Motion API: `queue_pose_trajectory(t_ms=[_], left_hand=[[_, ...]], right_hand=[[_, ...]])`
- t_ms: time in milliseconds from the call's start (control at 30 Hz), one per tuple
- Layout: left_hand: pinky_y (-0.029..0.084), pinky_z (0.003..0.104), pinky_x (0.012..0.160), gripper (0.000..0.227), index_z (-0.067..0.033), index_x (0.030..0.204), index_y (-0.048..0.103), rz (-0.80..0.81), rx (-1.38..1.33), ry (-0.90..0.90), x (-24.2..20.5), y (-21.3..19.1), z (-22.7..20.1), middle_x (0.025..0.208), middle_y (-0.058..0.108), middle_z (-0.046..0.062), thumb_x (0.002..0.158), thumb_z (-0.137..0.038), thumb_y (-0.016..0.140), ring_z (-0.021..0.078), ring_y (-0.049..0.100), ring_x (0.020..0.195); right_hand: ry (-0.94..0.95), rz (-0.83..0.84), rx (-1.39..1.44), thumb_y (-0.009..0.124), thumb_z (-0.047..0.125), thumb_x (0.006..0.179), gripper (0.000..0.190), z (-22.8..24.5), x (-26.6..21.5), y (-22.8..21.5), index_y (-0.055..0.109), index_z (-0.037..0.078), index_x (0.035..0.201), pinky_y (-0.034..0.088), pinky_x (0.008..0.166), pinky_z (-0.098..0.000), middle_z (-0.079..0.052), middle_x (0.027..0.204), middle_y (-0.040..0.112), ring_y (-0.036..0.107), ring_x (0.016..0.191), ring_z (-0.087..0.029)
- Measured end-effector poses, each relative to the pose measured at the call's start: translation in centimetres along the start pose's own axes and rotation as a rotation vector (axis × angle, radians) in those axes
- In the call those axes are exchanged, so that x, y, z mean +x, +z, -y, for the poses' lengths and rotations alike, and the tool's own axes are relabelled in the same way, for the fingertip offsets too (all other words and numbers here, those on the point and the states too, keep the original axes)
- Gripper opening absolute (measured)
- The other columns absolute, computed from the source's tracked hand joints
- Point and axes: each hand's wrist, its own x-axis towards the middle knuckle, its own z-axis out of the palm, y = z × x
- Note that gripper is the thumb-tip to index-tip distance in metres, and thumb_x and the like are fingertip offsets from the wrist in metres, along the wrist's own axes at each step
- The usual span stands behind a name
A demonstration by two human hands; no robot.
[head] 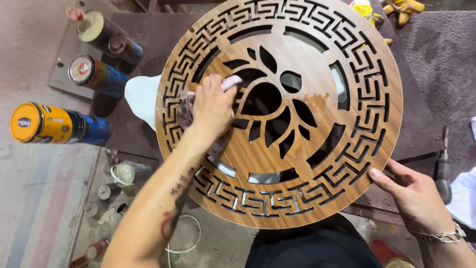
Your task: Polishing a decorative circular wooden cutout with a lotus flower design using a rag.
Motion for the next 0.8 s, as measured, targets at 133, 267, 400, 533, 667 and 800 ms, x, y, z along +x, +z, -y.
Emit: queue_pose_trajectory(t_ms=[133, 267, 400, 533, 667, 800], left_hand=[[0.041, 0.045, 0.088, 0.029, -0.0036, 0.110, 0.071, -0.045, -0.075, 0.089, -0.6, -0.8, -0.3, 0.121, 0.051, 0.020, 0.083, -0.007, 0.062, 0.0342, 0.046, 0.108], [0.042, 0.040, 0.080, 0.027, -0.0120, 0.115, 0.072, 0.193, 0.107, -0.025, 0.0, -1.6, 0.2, 0.112, 0.053, 0.020, 0.091, -0.010, 0.058, 0.0305, 0.046, 0.096], [0.042, 0.039, 0.076, 0.028, -0.0102, 0.117, 0.071, 0.329, 0.153, -0.008, -0.2, -1.3, -0.4, 0.109, 0.053, 0.020, 0.095, -0.009, 0.055, 0.0284, 0.044, 0.094], [0.037, 0.043, 0.078, 0.030, -0.0083, 0.113, 0.072, 0.017, 0.169, -0.044, 0.8, -2.4, -0.2, 0.102, 0.051, 0.018, 0.088, -0.020, 0.061, 0.0319, 0.044, 0.090], [0.052, 0.040, 0.077, 0.027, 0.0041, 0.113, 0.064, 0.341, -0.076, -0.217, 2.5, -4.4, -2.3, 0.107, 0.050, 0.024, 0.102, -0.019, 0.054, 0.0261, 0.050, 0.087], [0.036, 0.042, 0.075, 0.022, -0.0016, 0.104, 0.069, 0.213, 0.170, -0.084, 1.5, -1.3, -0.3, 0.096, 0.049, 0.017, 0.099, -0.015, 0.052, 0.0275, 0.040, 0.087]], right_hand=[[-0.023, 0.014, 0.048, 0.058, -0.011, 0.092, 0.046, 0.0, 0.3, 0.1, 0.058, -0.011, 0.138, 0.046, 0.100, -0.0358, -0.024, 0.132, 0.066, 0.060, 0.115, -0.029], [-0.021, 0.034, 0.049, 0.058, -0.010, 0.092, 0.047, -0.4, 0.0, -0.1, 0.057, -0.011, 0.139, 0.045, 0.101, -0.0355, -0.024, 0.131, 0.066, 0.060, 0.115, -0.029], [-0.016, 0.038, 0.058, 0.058, -0.010, 0.092, 0.046, -0.6, 0.3, -0.2, 0.059, -0.011, 0.138, 0.044, 0.099, -0.0341, -0.022, 0.131, 0.066, 0.059, 0.114, -0.028], [-0.018, 0.033, 0.022, 0.058, -0.009, 0.091, 0.049, -0.1, -0.4, 0.0, 0.056, -0.009, 0.140, 0.045, 0.102, -0.0350, -0.023, 0.134, 0.065, 0.060, 0.117, -0.029], [-0.046, 0.032, 0.053, 0.057, -0.010, 0.092, 0.049, 0.0, 0.0, 0.1, 0.056, -0.009, 0.140, 0.044, 0.103, -0.0343, -0.022, 0.133, 0.065, 0.060, 0.118, -0.028], [-0.033, 0.031, 0.020, 0.059, -0.008, 0.091, 0.049, 0.1, -0.4, -0.1, 0.057, -0.008, 0.140, 0.044, 0.102, -0.0339, -0.023, 0.131, 0.066, 0.061, 0.116, -0.028]])
